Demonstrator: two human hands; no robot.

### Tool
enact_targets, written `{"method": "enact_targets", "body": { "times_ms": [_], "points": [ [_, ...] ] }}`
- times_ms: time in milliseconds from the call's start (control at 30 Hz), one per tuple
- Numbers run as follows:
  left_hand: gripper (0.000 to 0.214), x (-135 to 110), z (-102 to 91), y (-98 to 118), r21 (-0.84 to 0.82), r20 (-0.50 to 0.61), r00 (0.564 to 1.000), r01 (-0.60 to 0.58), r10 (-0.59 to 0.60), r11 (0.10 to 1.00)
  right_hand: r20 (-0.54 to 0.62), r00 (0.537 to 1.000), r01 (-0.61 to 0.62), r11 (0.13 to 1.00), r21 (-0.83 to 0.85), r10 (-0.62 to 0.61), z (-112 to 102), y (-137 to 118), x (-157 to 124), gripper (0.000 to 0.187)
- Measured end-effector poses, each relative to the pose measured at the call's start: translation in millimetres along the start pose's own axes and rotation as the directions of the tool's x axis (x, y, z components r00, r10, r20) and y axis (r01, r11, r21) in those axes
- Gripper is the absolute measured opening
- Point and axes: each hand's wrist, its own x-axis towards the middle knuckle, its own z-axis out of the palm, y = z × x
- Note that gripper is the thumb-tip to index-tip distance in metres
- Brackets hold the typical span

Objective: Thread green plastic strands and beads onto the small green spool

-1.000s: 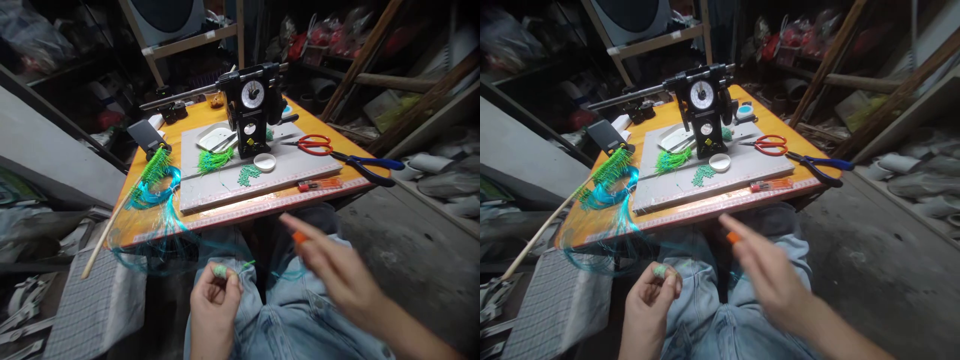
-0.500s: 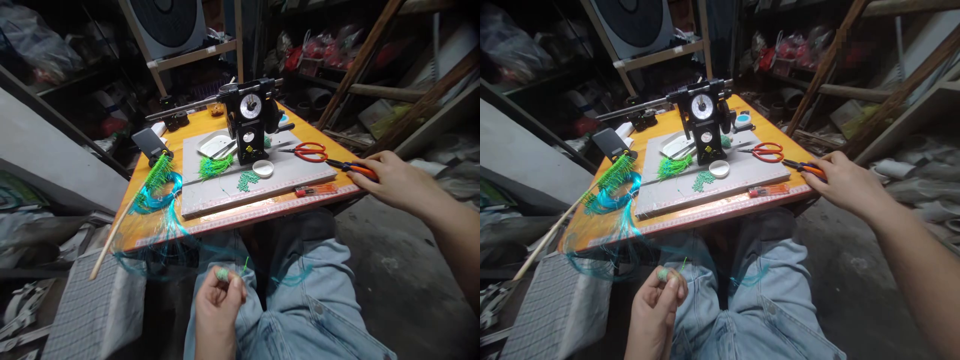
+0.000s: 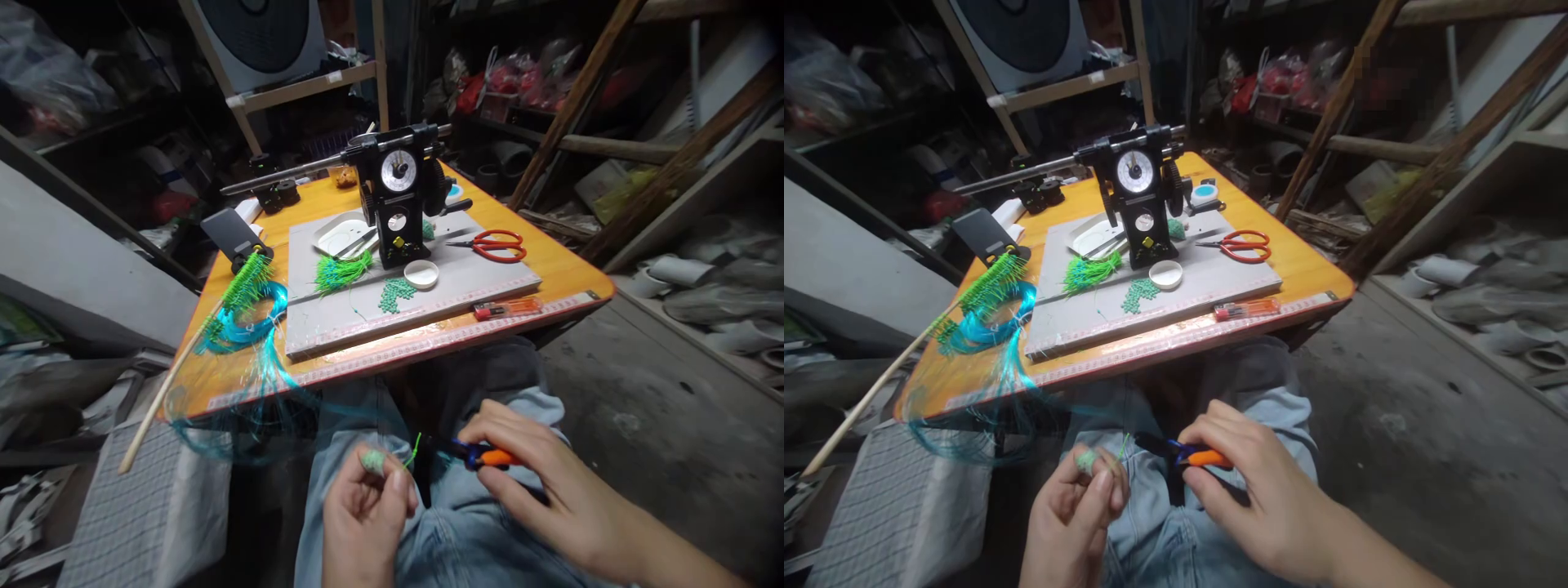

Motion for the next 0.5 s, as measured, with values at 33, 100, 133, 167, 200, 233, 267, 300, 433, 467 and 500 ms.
{"method": "enact_targets", "body": {
  "times_ms": [33,100,133,167,200,233,267,300,433,467,500],
  "points": [
    [0.032,-0.4,-0.5,-0.4,0.003,0.005,1.000,-0.003,0.003,1.000,-0.006,1.000,0.008,1.000,0.011,-0.008,2.7,-2.7,0.8,0.012],
    [0.032,-0.9,-1.3,-1.0,0.005,0.011,1.000,-0.005,0.004,1.000,-0.015,1.000,0.017,1.000,0.025,-0.017,4.4,-4.2,2.2,0.011],
    [0.032,-1.0,-1.5,-1.2,0.003,0.015,1.000,-0.004,0.004,1.000,-0.013,1.000,0.021,0.999,0.026,-0.021,4.1,-4.0,2.8,0.011],
    [0.032,-1.2,-1.6,-1.1,0.001,0.019,1.000,-0.004,0.004,1.000,-0.011,1.000,0.025,0.999,0.025,-0.024,3.5,-3.9,3.3,0.011],
    [0.033,-1.3,-1.5,-0.9,0.001,0.024,1.000,-0.003,0.003,1.000,-0.010,1.000,0.028,0.999,0.024,-0.028,2.8,-4.1,3.8,0.010],
    [0.033,-1.6,-1.4,-0.5,0.006,0.028,1.000,-0.002,0.002,1.000,-0.009,0.999,0.033,0.999,0.023,-0.033,2.1,-4.5,4.3,0.010],
    [0.034,-2.1,-1.2,0.2,0.018,0.033,0.999,0.002,-0.003,1.000,-0.009,0.999,0.040,0.999,0.023,-0.040,1.5,-5.3,4.9,0.011],
    [0.034,-2.7,-1.0,1.0,0.039,0.035,0.999,0.010,-0.012,0.999,-0.009,0.999,0.050,0.998,0.024,-0.049,1.0,-6.3,5.5,0.012],
    [0.025,-6.8,-0.3,4.7,0.224,0.032,0.998,0.042,-0.050,0.974,-0.011,0.996,0.093,0.995,0.021,-0.093,1.8,-8.5,7.1,0.014],
    [0.023,-7.8,0.2,5.2,0.296,0.038,0.999,0.018,-0.031,0.955,-0.015,0.995,0.101,0.995,0.011,-0.101,3.1,-8.0,6.9,0.013],
    [0.020,-8.6,0.8,5.4,0.368,0.053,0.999,-0.027,0.008,0.929,-0.020,0.994,0.108,0.994,-0.004,-0.108,5.1,-7.0,6.6,0.011]
  ]
}}
